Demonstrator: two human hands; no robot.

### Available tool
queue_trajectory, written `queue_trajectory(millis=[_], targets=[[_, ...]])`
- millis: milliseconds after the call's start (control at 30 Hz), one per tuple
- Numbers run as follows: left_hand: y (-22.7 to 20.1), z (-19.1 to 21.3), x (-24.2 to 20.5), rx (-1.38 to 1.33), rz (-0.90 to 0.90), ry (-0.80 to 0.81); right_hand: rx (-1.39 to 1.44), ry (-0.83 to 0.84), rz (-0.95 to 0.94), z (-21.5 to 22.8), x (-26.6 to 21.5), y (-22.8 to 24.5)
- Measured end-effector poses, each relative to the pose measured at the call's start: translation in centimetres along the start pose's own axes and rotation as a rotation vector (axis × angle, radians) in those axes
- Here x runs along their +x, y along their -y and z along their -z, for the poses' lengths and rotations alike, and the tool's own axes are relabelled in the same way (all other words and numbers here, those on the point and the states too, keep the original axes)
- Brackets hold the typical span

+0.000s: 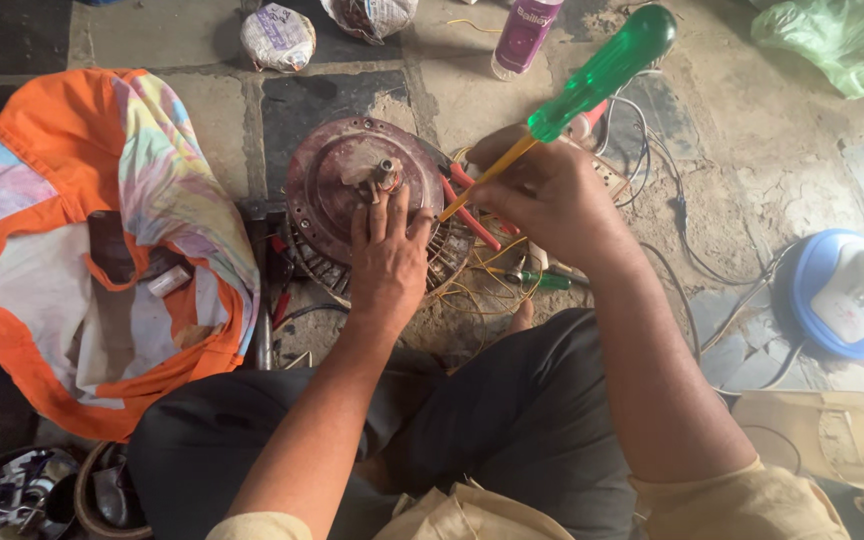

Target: The person removes a ceiling fan motor from a cloth bag, uses a screwdriver and pliers to disassemble the housing and electrical components, and separates the internal motor coils from the metal frame while working on a floor cluttered with mechanical parts.

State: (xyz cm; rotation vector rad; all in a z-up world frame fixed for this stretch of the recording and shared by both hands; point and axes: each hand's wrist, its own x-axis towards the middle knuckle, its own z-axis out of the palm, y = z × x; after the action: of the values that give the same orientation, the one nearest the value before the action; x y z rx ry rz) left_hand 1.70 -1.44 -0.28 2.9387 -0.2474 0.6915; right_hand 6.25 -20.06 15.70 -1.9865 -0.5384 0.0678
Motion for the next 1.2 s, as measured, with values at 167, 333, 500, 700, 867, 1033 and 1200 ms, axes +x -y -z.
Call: queue_trajectory(millis=[167, 333, 500, 700, 867, 1033, 1200], targets=[[0.9, 0.5, 0.1, -0.075, 0.008, 0.041, -0.019, -0.034, -0.034, -0.3, 0.0, 0.7], [1.4, 1.7, 0.7, -0.157, 0.098, 0.019, -0.106, -0.058, -0.057, -0.4, 0.3, 0.9], [1.9, 2.7, 1.1, -0.237, 0.088, 0.015, -0.087, -0.046, 0.129, -0.4, 1.1, 2.0], [1.9, 2.4, 0.7, -0.232, 0.062, -0.006, -0.264, 0.055, -0.018, -0.4, 1.0, 4.0], [1.9, 2.3, 0.7, -0.214, 0.074, -0.002, -0.352, 0.047, -0.012, -0.4, 1.3, 3.9], [1.7, 2.4, 0.7, -0.207, 0.08, 0.003, -0.282, 0.052, 0.052, -0.2, 1.1, 3.5], [1.4, 2.8, 0.7, -0.238, 0.078, -0.019, -0.091, 0.099, 0.053, 0.0, 1.0, 3.8]])
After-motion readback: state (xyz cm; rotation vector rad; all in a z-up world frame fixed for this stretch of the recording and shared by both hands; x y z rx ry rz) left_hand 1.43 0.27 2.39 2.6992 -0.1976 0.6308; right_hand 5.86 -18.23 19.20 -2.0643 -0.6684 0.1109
